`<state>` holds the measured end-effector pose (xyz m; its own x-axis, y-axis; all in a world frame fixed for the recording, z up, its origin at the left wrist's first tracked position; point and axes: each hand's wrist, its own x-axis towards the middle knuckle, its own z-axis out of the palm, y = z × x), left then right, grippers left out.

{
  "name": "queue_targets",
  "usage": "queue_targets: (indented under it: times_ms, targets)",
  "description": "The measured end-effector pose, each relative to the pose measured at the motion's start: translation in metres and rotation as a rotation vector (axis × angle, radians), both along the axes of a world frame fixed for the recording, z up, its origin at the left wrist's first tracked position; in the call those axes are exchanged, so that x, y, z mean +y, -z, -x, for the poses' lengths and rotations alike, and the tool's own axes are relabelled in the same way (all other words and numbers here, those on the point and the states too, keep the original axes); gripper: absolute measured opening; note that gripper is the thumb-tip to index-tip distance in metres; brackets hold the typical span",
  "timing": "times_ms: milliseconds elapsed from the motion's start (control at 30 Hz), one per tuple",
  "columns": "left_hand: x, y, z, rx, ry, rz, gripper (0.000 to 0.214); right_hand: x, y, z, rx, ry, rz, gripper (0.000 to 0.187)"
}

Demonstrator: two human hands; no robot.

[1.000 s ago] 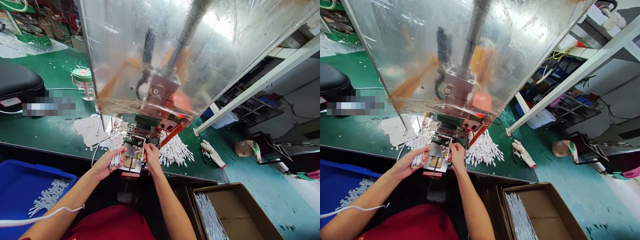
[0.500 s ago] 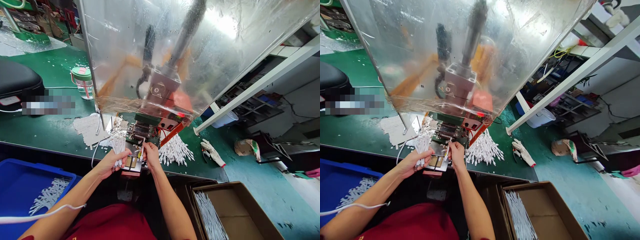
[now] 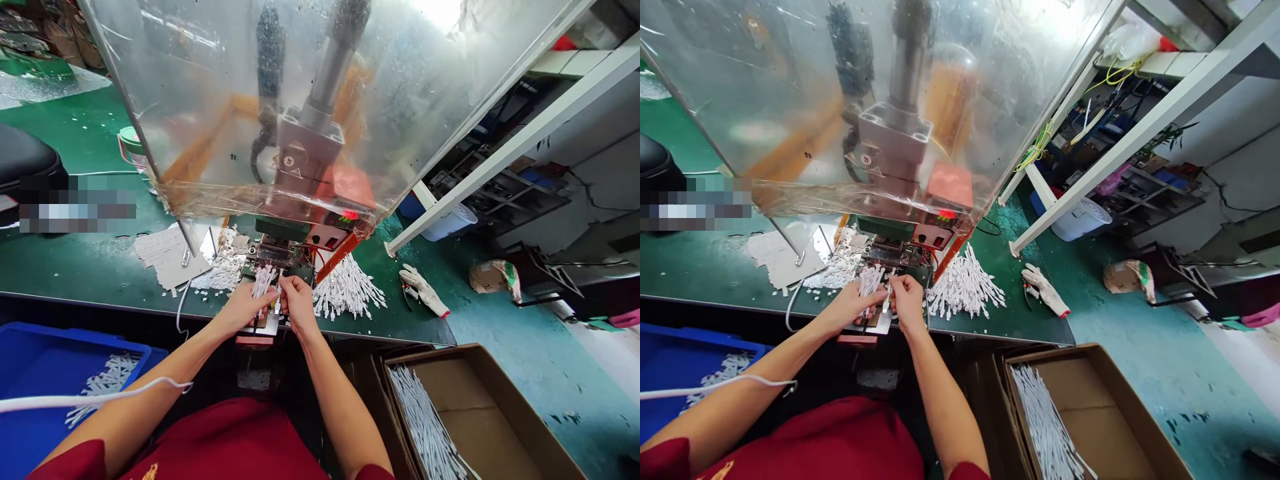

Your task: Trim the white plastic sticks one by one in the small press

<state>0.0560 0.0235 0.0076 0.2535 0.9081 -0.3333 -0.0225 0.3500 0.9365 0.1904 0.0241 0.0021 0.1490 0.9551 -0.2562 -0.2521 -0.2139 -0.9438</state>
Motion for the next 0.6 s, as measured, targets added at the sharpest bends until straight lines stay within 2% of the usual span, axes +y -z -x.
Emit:
queue_targets:
  times_ms: [200, 333, 467, 600]
  targets:
    - [0.002, -0.005, -0.005, 0.027, 0.029, -0.003, 0.028, 0.001, -0.003, 0.004, 0.077, 0.013, 0.021, 0.031]
    - [0.0, -0.011, 0.003, 0.01, 0.108, -0.022, 0.028, -0.006, -0.004, 0.007, 0.128, -0.003, 0.004, 0.03]
    - [-0.003, -0.021, 0.013, -0.006, 0.184, -0.083, 0.028, -0.015, -0.016, 0.009, 0.071, -0.08, -0.039, 0.03]
    - [-0.015, -0.031, 0.035, -0.077, 0.057, -0.089, 0.025, -0.025, -0.031, 0.003, -0.089, -0.155, -0.097, 0.034]
